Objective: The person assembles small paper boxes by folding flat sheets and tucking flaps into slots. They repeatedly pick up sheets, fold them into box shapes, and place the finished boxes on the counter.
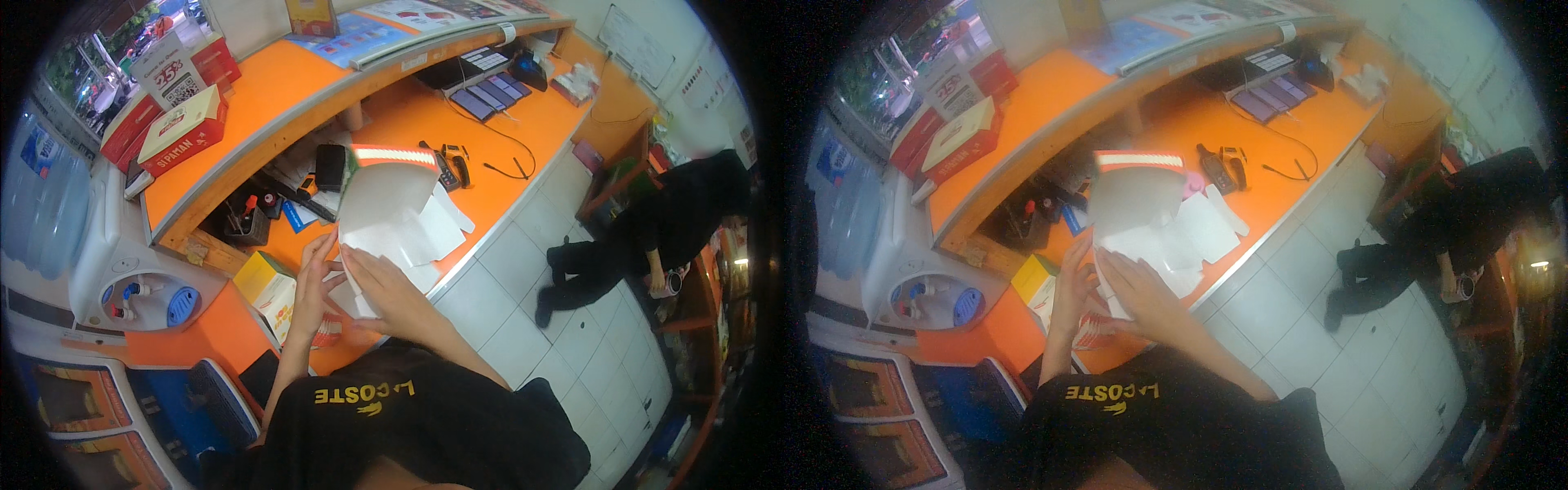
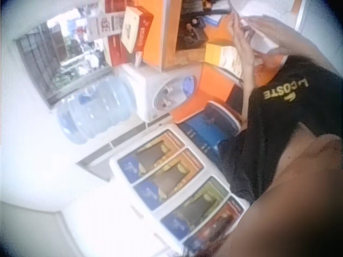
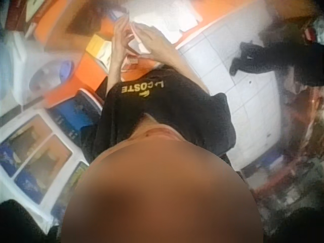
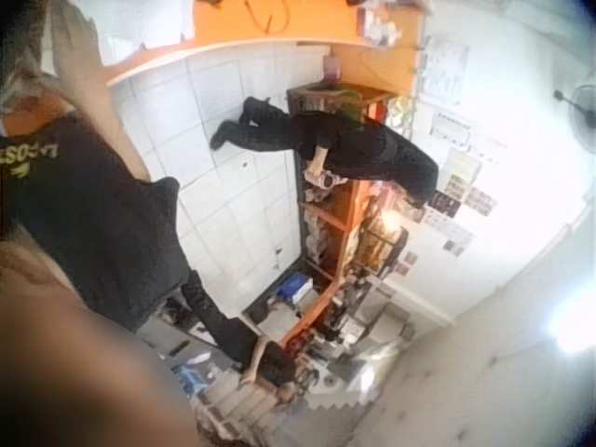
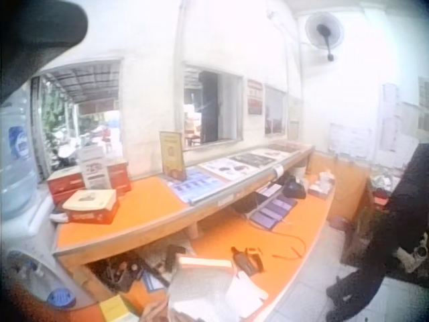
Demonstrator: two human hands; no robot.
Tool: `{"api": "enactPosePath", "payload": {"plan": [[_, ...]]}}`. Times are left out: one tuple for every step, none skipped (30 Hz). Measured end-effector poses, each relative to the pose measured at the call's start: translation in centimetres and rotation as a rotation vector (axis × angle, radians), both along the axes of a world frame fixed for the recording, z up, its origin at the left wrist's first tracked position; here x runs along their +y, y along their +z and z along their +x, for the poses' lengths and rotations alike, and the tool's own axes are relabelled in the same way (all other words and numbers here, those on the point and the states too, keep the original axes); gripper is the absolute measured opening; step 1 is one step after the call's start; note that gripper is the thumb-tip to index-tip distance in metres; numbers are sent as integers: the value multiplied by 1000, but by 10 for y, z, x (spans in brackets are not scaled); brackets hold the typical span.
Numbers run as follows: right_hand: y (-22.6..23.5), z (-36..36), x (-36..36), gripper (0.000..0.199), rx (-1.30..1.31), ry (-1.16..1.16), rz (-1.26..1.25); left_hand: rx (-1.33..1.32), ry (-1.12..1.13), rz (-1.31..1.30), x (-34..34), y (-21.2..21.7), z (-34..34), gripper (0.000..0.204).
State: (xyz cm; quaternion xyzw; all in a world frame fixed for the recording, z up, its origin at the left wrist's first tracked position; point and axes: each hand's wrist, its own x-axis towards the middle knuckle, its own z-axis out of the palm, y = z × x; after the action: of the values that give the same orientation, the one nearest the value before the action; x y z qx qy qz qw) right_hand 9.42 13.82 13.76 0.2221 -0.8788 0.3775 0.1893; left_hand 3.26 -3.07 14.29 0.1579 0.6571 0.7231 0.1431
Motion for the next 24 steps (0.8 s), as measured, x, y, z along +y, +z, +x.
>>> {"api": "enactPosePath", "payload": {"plan": [[1,-2,3,69,-55,13,20,116,-5,-115,0,0,-1,56],[2,-4,7,66,-116,30,55,242,9,-269,0,0,0,58],[4,-5,11,64,-253,39,132,284,26,-443,0,1,0,60],[6,-4,19,60,-291,57,94,565,84,-550,1,2,1,61],[10,-4,27,56,-406,68,95,761,146,-677,2,4,3,61],[14,-3,34,52,-501,76,109,902,169,-782,2,6,5,63],[18,-3,38,49,-512,51,24,837,69,-726,2,8,6,60],[22,-2,40,46,-503,22,-46,712,-66,-646,1,9,6,57],[25,-2,41,43,-504,-3,-136,597,-180,-540,1,10,7,54],[27,-3,37,43,-313,-152,-114,464,-137,-549,2,9,8,50],[27,-5,31,43,-128,-296,-113,345,-75,-534,4,7,9,45],[26,-5,26,43,37,-423,-104,217,-30,-492,7,3,9,41],[25,-6,22,43,66,-417,-115,194,13,-430,10,0,10,37],[23,-4,18,44,72,-397,-117,160,40,-342,12,-4,11,34],[20,-3,15,44,71,-384,-129,103,67,-248,15,-8,12,32],[16,-2,10,43,47,-314,-139,34,56,-135,16,-10,12,33],[14,-1,8,42,50,-301,-109,-57,47,-16,16,-12,12,35],[11,-1,7,42,54,-286,-80,-157,21,83,16,-13,12,37],[10,0,6,42,63,-271,-53,-175,9,133,14,-12,11,39],[10,1,5,40,99,-274,-49,-203,-19,165,10,-11,9,41],[10,1,3,39,138,-276,-49,-211,-51,215,7,-9,7,44],[11,2,1,38,196,-286,-73,-231,-75,196,4,-8,8,47],[12,2,0,36,178,-305,-80,-227,-106,198,4,-7,7,51],[14,3,-3,35,177,-332,-110,-207,-144,243,3,-6,8,55]]}}
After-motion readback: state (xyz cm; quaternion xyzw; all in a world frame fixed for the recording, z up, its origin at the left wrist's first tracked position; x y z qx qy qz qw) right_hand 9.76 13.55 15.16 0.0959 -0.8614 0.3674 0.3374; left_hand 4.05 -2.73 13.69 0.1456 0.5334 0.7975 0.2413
